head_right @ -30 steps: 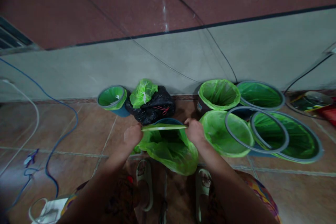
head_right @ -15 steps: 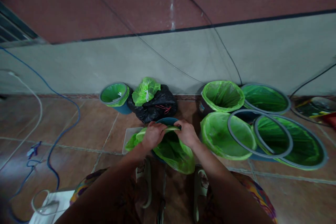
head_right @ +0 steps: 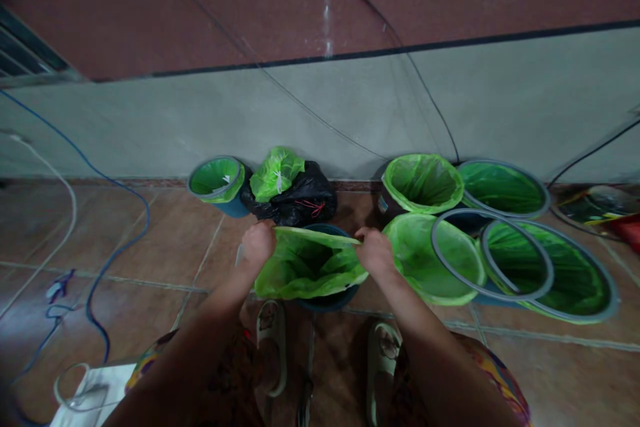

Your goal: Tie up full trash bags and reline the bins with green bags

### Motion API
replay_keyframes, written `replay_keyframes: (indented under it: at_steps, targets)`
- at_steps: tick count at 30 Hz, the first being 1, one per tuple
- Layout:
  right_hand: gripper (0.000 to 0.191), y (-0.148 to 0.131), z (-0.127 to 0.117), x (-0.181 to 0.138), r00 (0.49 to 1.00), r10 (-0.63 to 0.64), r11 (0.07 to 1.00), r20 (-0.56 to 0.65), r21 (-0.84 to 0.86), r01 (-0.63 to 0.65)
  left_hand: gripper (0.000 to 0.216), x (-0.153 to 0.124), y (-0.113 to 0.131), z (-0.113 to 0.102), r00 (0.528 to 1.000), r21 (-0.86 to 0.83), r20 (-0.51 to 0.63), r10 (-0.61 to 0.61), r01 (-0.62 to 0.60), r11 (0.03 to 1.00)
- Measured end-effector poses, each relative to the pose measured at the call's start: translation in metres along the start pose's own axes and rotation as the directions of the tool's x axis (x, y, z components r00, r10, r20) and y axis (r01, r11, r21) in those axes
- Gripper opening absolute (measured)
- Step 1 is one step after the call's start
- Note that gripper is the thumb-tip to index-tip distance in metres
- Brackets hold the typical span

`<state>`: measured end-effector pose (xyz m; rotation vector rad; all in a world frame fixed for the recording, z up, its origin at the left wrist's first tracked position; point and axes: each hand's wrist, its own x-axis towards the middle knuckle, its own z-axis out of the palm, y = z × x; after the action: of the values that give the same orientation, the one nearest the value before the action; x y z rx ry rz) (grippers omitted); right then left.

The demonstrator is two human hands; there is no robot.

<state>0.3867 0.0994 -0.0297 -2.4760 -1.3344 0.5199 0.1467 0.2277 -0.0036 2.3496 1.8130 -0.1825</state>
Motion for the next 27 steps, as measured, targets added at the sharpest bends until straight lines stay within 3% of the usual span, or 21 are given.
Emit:
replay_keyframes:
  at_steps: [3,5,7,9,11,14,17,22,27]
  targets:
    - [0.023,0.0,0.002,0.0,1.0,0.0,1.0,-0.031,0.01,0.001,0.042,-0.005,0.007,-0.003,1.0,0.024,-0.001,-0.009,0.009,1.0]
    - [0.02,-0.002,0.004,-0.001,0.998,-0.047,0.999,-0.029,0.027,0.047,0.057,-0.012,0.016,-0.002,0.992,0.019,-0.045,0.12,-0.119,0.993]
    - [0.016,-0.008,0.005,-0.003,0.99,-0.138,0.989,-0.014,0.057,0.138,0.073,-0.019,0.028,-0.001,0.942,-0.03,-0.075,0.326,-0.329,0.944]
    - [0.011,-0.015,0.007,-0.006,0.964,-0.266,0.956,-0.007,0.127,0.265,0.077,-0.026,0.042,0.001,0.863,-0.104,-0.093,0.497,-0.505,0.857]
    - [0.008,-0.023,0.009,-0.009,0.921,-0.389,0.897,-0.02,0.22,0.384,0.076,-0.03,0.054,0.002,0.801,-0.154,-0.124,0.586,-0.599,0.786]
    - [0.01,-0.031,0.01,-0.013,0.871,-0.489,0.818,-0.046,0.323,0.476,0.06,-0.028,0.063,0.003,0.768,-0.148,-0.14,0.625,-0.641,0.753]
    - [0.019,-0.03,0.01,-0.014,0.884,-0.466,0.826,-0.033,0.341,0.449,0.033,-0.019,0.061,0.002,0.794,-0.091,-0.077,0.603,-0.608,0.788]
    - [0.029,-0.012,0.007,-0.007,0.978,-0.203,0.976,0.043,0.094,0.198,0.033,-0.001,0.043,-0.001,0.902,-0.054,-0.102,0.419,-0.426,0.903]
    - [0.037,0.005,0.004,-0.004,0.997,-0.058,0.989,0.059,-0.134,0.065,0.033,0.011,0.027,-0.005,0.968,-0.029,-0.098,0.229,-0.233,0.972]
